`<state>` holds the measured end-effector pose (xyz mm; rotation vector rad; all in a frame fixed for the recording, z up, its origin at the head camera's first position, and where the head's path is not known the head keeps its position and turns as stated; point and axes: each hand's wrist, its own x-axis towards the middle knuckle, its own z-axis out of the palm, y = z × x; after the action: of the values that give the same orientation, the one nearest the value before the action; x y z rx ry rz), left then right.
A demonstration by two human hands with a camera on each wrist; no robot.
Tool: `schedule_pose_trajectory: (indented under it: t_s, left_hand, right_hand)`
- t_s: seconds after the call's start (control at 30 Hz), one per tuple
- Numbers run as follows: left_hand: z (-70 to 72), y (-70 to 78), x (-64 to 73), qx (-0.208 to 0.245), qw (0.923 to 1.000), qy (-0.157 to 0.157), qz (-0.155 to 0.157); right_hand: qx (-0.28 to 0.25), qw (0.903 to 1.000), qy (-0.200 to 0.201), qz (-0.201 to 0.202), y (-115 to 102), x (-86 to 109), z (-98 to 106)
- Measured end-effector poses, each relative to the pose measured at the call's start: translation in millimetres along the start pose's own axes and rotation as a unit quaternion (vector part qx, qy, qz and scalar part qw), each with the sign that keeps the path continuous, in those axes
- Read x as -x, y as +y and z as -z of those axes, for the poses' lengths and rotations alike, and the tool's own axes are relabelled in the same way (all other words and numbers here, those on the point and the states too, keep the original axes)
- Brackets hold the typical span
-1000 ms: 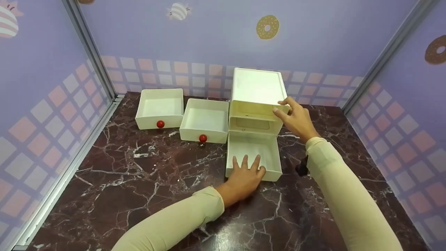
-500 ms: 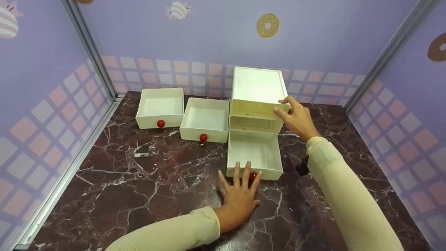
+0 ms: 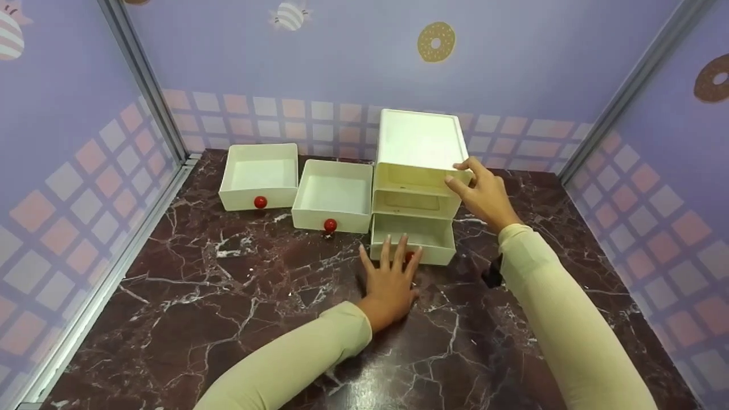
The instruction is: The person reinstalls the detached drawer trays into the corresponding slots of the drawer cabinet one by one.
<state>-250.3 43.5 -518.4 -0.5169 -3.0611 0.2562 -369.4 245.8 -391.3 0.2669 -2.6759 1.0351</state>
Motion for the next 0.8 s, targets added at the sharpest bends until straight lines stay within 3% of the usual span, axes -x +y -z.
schedule_pose_trajectory:
  t_s: [0.2,0.3,0.37,0.43,0.5,0.57,0.6,0.8]
  left_hand:
    - [1.2,-2.8,-6.3,-0.004,1.0000,0.006,-0.002]
    - [-1.4,1.4,-6.3,-0.055,0.9951,0.079,-0.019]
    - [-2.9,5.7,-8.1,-0.102,0.9798,0.163,-0.055]
    - [-3.7,9.9,-12.7,-0.141,0.9525,0.253,-0.095]
    - [-3.7,12.2,-18.5,-0.166,0.9258,0.315,-0.127]
    - [-5.1,12.8,-25.1,-0.173,0.9170,0.329,-0.145]
    - [-5.6,12.5,-27.7,-0.174,0.9168,0.326,-0.151]
    - [-5.9,7.8,-33.9,-0.156,0.9247,0.301,-0.173]
  right_hand:
    - [0.002,1.0000,0.004,0.002,-1,0.4,0]
    - [0.004,1.0000,0.005,0.001,-1,0.4,0]
    - [0.007,1.0000,0.006,0.000,0,0.2,0]
    - [0.010,0.9999,0.008,0.000,1,0.3,0]
    - [0.013,0.9998,0.012,-0.001,2,0.6,0]
    - [0.012,0.9998,0.014,-0.002,2,0.7,-1]
    - [0.010,0.9999,0.012,-0.003,2,0.8,-1]
    - [0.007,0.9999,0.008,-0.006,1,0.0,-1]
